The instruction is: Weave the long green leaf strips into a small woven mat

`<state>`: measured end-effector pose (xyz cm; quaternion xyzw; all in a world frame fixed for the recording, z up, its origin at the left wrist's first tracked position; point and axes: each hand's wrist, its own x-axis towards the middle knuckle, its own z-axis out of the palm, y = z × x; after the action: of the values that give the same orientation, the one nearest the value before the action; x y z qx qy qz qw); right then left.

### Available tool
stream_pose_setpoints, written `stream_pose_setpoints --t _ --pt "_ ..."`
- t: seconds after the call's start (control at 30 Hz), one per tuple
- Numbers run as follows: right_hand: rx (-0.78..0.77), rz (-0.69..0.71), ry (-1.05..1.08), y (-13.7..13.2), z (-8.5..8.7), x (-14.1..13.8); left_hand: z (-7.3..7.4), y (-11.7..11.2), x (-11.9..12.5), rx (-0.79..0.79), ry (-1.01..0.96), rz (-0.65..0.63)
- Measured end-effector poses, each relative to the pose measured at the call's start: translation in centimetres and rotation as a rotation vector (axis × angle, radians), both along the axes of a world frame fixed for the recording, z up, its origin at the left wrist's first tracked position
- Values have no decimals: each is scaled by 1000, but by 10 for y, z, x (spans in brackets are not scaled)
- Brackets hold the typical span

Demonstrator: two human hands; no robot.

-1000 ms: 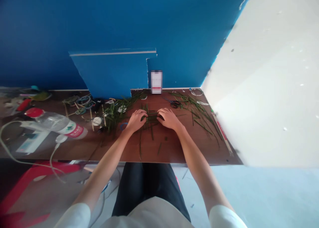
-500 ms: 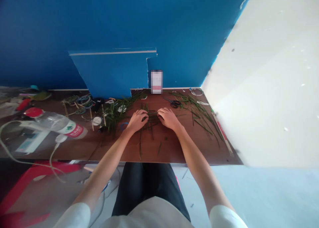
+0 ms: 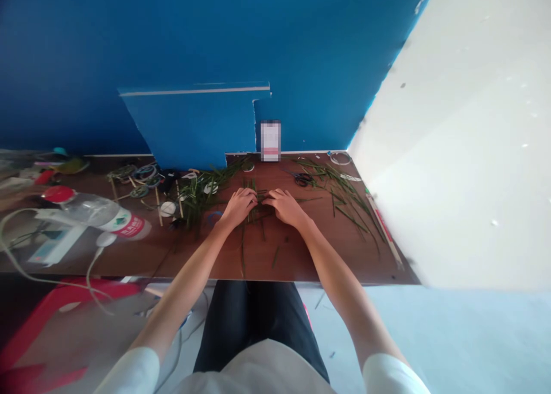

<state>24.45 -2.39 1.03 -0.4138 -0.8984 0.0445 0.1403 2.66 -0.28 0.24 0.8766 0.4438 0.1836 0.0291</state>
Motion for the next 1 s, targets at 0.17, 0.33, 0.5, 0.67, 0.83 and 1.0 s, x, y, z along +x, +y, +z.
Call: stream_pose_setpoints --t 0.17,0.33,0.5,0.67,0.83,1.0 --pt "27 -41 5 0 0 2 1 -1 1 -19 3 6" --pt "85 -105 53 2 -2 6 1 -2 -2 -21 -12 3" --pt "111 -124 69 3 -3 8 0 -3 -5 -15 -19 21" --pt "109 -122 52 4 -2 7 0 -1 -5 -24 -35 25" --pt "114 -131 57 3 -2 5 0 -1 -4 -29 -32 18" --pt "107 -140 47 5 -4 4 -1 0 -4 -53 -50 3"
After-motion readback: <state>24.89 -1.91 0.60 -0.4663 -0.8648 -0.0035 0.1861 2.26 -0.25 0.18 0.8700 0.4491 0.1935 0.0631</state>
